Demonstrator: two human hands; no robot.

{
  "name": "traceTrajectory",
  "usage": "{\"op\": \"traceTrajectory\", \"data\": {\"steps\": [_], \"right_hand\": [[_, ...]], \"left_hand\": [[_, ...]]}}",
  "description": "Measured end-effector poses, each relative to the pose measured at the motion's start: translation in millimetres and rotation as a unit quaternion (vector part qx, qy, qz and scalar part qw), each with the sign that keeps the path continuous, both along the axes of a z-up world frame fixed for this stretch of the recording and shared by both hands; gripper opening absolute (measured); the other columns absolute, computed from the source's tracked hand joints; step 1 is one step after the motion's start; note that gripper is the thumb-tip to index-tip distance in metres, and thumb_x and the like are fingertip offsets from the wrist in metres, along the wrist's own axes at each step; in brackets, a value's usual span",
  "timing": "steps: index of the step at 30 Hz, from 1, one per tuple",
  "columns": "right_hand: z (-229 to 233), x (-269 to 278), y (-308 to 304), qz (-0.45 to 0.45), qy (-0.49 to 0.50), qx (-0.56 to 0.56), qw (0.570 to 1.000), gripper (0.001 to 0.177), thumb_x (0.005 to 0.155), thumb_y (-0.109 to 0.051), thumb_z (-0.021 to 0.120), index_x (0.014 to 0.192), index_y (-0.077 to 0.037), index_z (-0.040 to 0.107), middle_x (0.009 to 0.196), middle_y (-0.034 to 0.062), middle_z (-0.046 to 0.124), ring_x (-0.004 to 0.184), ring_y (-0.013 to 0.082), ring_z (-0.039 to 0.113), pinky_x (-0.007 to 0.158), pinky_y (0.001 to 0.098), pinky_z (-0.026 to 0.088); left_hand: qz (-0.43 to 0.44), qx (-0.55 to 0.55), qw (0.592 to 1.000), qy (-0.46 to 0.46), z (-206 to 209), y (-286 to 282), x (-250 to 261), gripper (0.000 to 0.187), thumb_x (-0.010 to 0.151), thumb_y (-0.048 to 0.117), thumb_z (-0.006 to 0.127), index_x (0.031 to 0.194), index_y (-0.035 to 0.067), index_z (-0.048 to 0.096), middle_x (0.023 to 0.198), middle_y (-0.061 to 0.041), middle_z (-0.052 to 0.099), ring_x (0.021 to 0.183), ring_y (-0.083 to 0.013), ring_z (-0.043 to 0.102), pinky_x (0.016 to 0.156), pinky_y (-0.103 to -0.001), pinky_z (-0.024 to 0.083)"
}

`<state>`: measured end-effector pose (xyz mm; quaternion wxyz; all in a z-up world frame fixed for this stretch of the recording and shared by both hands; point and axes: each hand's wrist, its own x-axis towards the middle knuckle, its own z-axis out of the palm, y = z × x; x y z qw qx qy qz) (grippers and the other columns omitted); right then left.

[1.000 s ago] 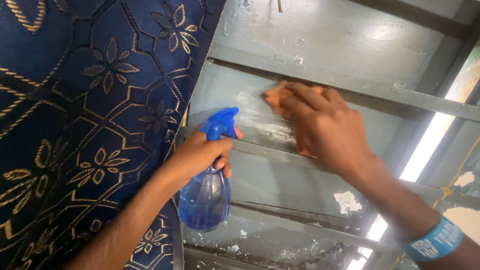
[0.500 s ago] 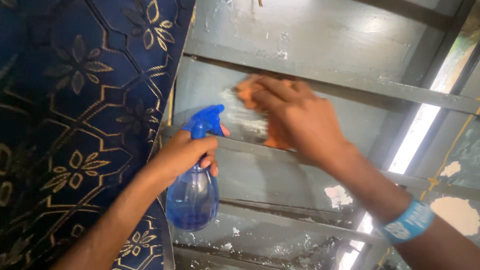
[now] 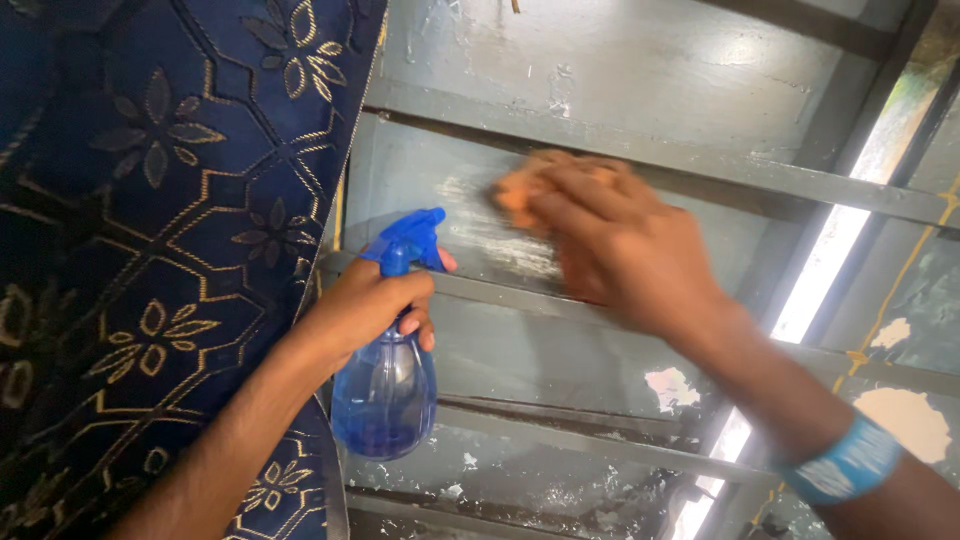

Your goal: The person cleans a window by wiping the surface with a cloth while holding a spray bottle.

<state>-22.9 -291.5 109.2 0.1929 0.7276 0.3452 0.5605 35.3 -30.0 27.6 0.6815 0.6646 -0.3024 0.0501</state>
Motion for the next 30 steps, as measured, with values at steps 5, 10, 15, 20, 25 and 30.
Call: {"op": "traceTrajectory", "data": {"steps": [5,10,15,20,25,30], "right_hand": [[13.6,13.3,75.3,0.078,0.027,-0.020,0.996,0.054,0.075,-0.003,0.070,0.129,-0.012,0.068,0.143,0.0080,0.063,0.108,0.0326,0.068,0.077,0.0418,0.061],[25.7,19.7,114.0,0.046,0.095,0.030,0.994,0.049,0.078,-0.006,0.071,0.126,-0.014,0.069,0.127,0.0008,0.069,0.097,0.0333,0.069,0.073,0.0453,0.059],[19.2,15.7,92.6,0.042,0.073,0.026,0.996,0.060,0.067,-0.003,0.070,0.126,-0.012,0.068,0.128,0.0016,0.068,0.091,0.0339,0.068,0.068,0.0461,0.059],[18.0,6.1,33.3,0.011,0.051,0.011,0.999,0.056,0.074,-0.004,0.071,0.129,-0.013,0.069,0.141,0.0006,0.065,0.090,0.0319,0.069,0.065,0.0428,0.059],[15.0,-5.3,-7.2,-0.091,0.070,0.073,0.991,0.059,0.076,-0.006,0.072,0.133,-0.021,0.069,0.138,-0.0018,0.066,0.093,0.0283,0.069,0.069,0.0416,0.060],[10.6,-5.0,1.7,-0.037,0.034,0.033,0.998,0.061,0.070,-0.008,0.071,0.131,-0.015,0.070,0.138,0.0049,0.066,0.099,0.0291,0.069,0.073,0.0407,0.060]], "left_hand": [[-0.002,-0.007,1.000,0.000,-3.2,-1.2,6.0,0.031,0.084,0.007,0.053,0.114,0.004,0.063,0.053,-0.005,0.050,0.047,-0.0198,0.061,0.052,-0.037,0.053],[-0.023,-0.020,0.999,0.010,-5.3,1.0,10.6,0.026,0.083,0.005,0.054,0.108,-0.001,0.059,0.052,-0.006,0.050,0.047,-0.0221,0.062,0.052,-0.039,0.054],[-0.010,0.004,1.000,0.028,-2.6,0.9,8.7,0.023,0.086,0.007,0.055,0.106,-0.003,0.058,0.055,-0.006,0.050,0.050,-0.0215,0.063,0.055,-0.038,0.055],[0.013,0.004,1.000,0.028,0.6,-0.5,-0.9,0.033,0.083,0.007,0.053,0.114,0.005,0.064,0.053,-0.005,0.050,0.047,-0.0206,0.060,0.053,-0.038,0.053],[-0.010,-0.002,1.000,0.024,1.9,1.0,-2.1,0.032,0.083,0.008,0.053,0.113,0.004,0.064,0.053,-0.005,0.049,0.047,-0.0201,0.060,0.053,-0.038,0.053],[-0.005,0.000,1.000,0.023,2.6,2.1,-5.8,0.032,0.084,0.008,0.053,0.114,0.005,0.063,0.053,-0.004,0.048,0.047,-0.0197,0.060,0.053,-0.037,0.052]]}}
